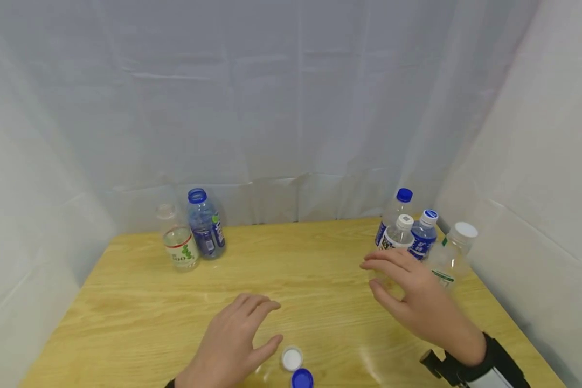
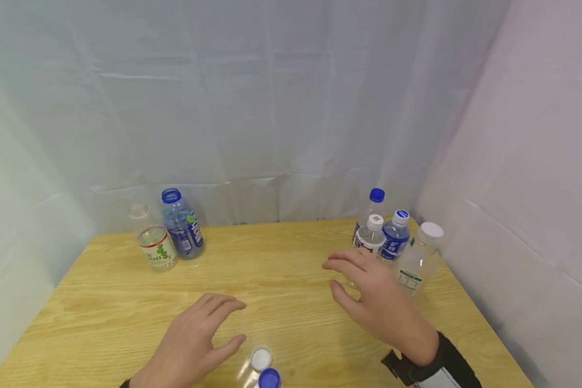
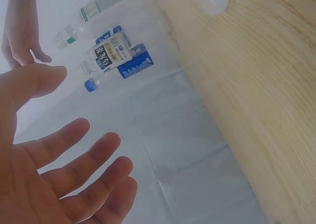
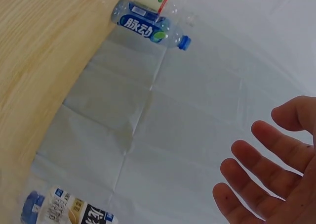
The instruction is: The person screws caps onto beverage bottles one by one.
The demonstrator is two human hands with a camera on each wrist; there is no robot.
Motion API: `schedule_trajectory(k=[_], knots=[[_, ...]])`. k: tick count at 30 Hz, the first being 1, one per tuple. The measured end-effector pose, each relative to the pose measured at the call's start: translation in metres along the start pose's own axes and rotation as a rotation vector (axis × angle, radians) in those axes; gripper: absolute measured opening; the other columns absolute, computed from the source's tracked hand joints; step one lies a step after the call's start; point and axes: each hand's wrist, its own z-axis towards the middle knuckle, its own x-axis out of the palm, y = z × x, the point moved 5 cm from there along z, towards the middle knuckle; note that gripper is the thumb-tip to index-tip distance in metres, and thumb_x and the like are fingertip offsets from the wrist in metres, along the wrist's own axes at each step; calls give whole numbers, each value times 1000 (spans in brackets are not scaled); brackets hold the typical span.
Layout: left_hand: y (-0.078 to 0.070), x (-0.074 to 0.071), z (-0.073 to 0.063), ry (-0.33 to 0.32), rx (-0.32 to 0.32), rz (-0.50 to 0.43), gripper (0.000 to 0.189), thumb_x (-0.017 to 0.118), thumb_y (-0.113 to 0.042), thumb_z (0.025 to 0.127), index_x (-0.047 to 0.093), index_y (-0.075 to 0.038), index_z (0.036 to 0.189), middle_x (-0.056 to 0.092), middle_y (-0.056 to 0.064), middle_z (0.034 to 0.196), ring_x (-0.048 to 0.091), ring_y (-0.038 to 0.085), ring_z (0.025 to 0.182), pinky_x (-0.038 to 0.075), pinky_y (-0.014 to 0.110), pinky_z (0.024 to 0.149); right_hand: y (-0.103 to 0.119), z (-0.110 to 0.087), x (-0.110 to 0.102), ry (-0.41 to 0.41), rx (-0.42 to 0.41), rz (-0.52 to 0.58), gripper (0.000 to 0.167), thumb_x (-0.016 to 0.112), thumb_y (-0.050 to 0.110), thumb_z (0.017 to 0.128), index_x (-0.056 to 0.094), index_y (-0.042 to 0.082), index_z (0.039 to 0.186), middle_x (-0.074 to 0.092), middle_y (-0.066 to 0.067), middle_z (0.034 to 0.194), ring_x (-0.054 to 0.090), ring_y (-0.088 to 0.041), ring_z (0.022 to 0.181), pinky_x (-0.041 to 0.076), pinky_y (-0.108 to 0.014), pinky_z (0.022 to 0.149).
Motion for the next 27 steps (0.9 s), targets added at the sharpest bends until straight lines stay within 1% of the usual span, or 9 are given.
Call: schedule_trajectory(k=[3, 5, 8, 13, 18, 20, 24, 27], knots=[[1, -1, 0, -2, 0, -5, 45, 86, -42, 84, 71, -25, 123, 71, -11, 115, 65, 6, 108, 60, 30, 88, 6, 2, 11, 25, -24, 8, 38, 80, 9, 88, 73, 17, 125, 70, 2, 128, 65, -17, 119, 50, -17, 104], [2, -1, -1, -6, 0, -7, 45, 86, -42, 84, 71, -25, 123, 71, -11, 114, 65, 6, 108, 60, 30, 87, 10, 3, 19, 35, -39, 19, 39, 80, 9, 88, 72, 19, 125, 70, 3, 127, 67, -15, 115, 57, -25, 96], [2, -1, -1, -10, 1, -9, 45, 86, -42, 84, 71, -25, 123, 71, -11, 114, 65, 6, 108, 60, 30, 87, 15, 4, 31, 55, -52, 44, 39, 81, 9, 87, 72, 21, 124, 70, 4, 126, 69, -14, 112, 62, -34, 89], [4, -2, -1, -4, -8, -4, 44, 85, -42, 84, 71, -26, 122, 72, -12, 113, 65, 6, 108, 60, 31, 87, 21, 3, 51, 124, -33, 70, 36, 81, 13, 88, 72, 25, 122, 71, 7, 125, 68, -10, 111, 62, -32, 89], [6, -3, -2, -6, -26, 7, 42, 85, -43, 84, 72, -27, 121, 72, -14, 112, 65, 5, 107, 60, 30, 87, 26, 2, 70, 200, -41, 87, 29, 80, 17, 91, 73, 24, 118, 72, 7, 122, 68, -10, 111, 61, -34, 90], [6, -4, -2, -13, -31, 9, 42, 85, -44, 84, 72, -27, 121, 72, -14, 112, 65, 5, 107, 60, 30, 86, 29, 1, 79, 236, -51, 105, 27, 79, 18, 92, 72, 23, 118, 71, 7, 121, 69, -10, 111, 61, -34, 90], [7, -5, -4, -38, -25, 6, 41, 85, -42, 85, 72, -26, 120, 73, -12, 112, 66, 6, 107, 60, 29, 86, 33, -1, 93, 316, -41, 158, 25, 75, 18, 96, 72, 24, 120, 71, 8, 120, 69, -10, 109, 61, -31, 89], [10, -8, -5, -73, -19, 6, 41, 85, -39, 85, 72, -24, 120, 73, -10, 112, 67, 8, 107, 60, 30, 85, 35, -2, 100, 347, -33, 184, 25, 75, 17, 96, 72, 23, 120, 72, 7, 120, 69, -11, 109, 61, -32, 90]])
